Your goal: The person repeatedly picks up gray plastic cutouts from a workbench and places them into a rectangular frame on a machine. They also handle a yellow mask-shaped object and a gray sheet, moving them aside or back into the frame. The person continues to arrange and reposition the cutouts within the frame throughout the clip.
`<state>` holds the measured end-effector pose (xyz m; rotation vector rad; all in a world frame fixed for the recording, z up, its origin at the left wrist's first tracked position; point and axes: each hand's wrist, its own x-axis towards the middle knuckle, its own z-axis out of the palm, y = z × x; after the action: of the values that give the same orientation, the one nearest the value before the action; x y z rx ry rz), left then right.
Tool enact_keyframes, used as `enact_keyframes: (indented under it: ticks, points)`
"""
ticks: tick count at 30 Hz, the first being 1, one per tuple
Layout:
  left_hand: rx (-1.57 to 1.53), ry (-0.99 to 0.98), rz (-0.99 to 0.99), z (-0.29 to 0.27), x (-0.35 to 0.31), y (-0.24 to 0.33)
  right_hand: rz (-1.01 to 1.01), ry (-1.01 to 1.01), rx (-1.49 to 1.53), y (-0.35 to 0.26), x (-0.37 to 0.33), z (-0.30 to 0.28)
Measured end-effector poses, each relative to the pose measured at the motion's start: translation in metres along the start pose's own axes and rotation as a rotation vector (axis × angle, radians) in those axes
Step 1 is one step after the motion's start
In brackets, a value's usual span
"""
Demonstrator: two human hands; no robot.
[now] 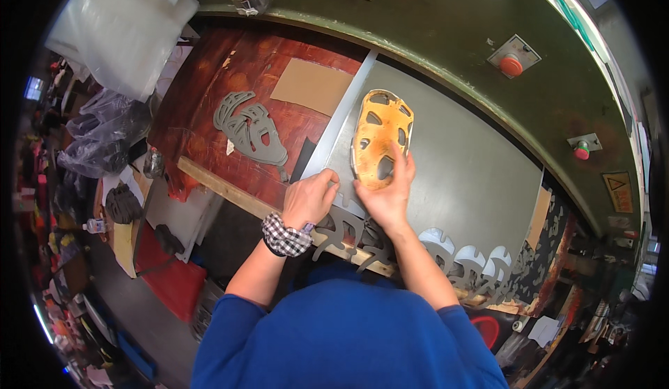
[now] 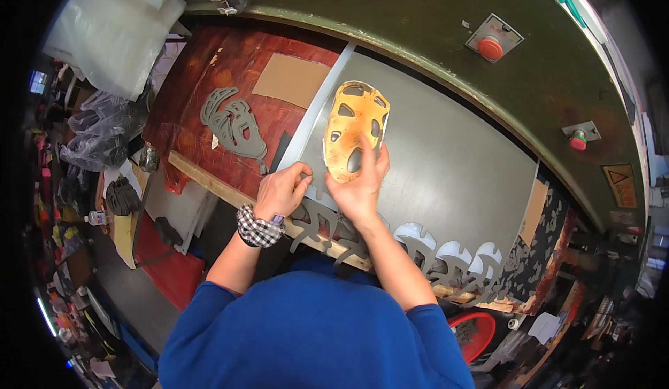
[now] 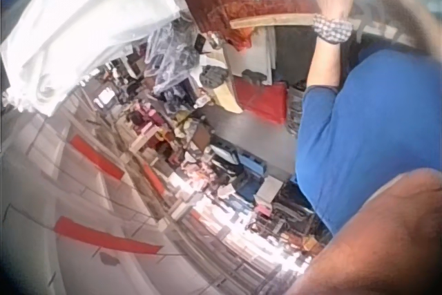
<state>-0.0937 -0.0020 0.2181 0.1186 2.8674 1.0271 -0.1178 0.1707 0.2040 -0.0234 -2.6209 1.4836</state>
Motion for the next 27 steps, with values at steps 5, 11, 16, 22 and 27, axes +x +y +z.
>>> enact_keyframes:
  ticks: [5,11,16,22,27]
  points:
    - [-0.043,0.055,-0.012,-0.003,0.031,0.014,0.19,-0.075,0.845,0.003,0.011,-0.049]
    - [-0.155,0.253,0.05,0.029,0.091,0.049,0.26,-0.082,1.063,0.016,0.016,-0.064]
    - [0.302,0.257,-0.09,0.031,0.096,0.018,0.265,0.034,1.23,0.027,0.011,-0.11]
    - [0.189,0.255,0.014,0.033,0.095,0.008,0.155,0.154,0.857,0.033,-0.016,-0.129]
    - [0.068,0.279,0.023,0.031,0.1,0.005,0.313,0.173,1.158,0.032,-0.012,-0.131]
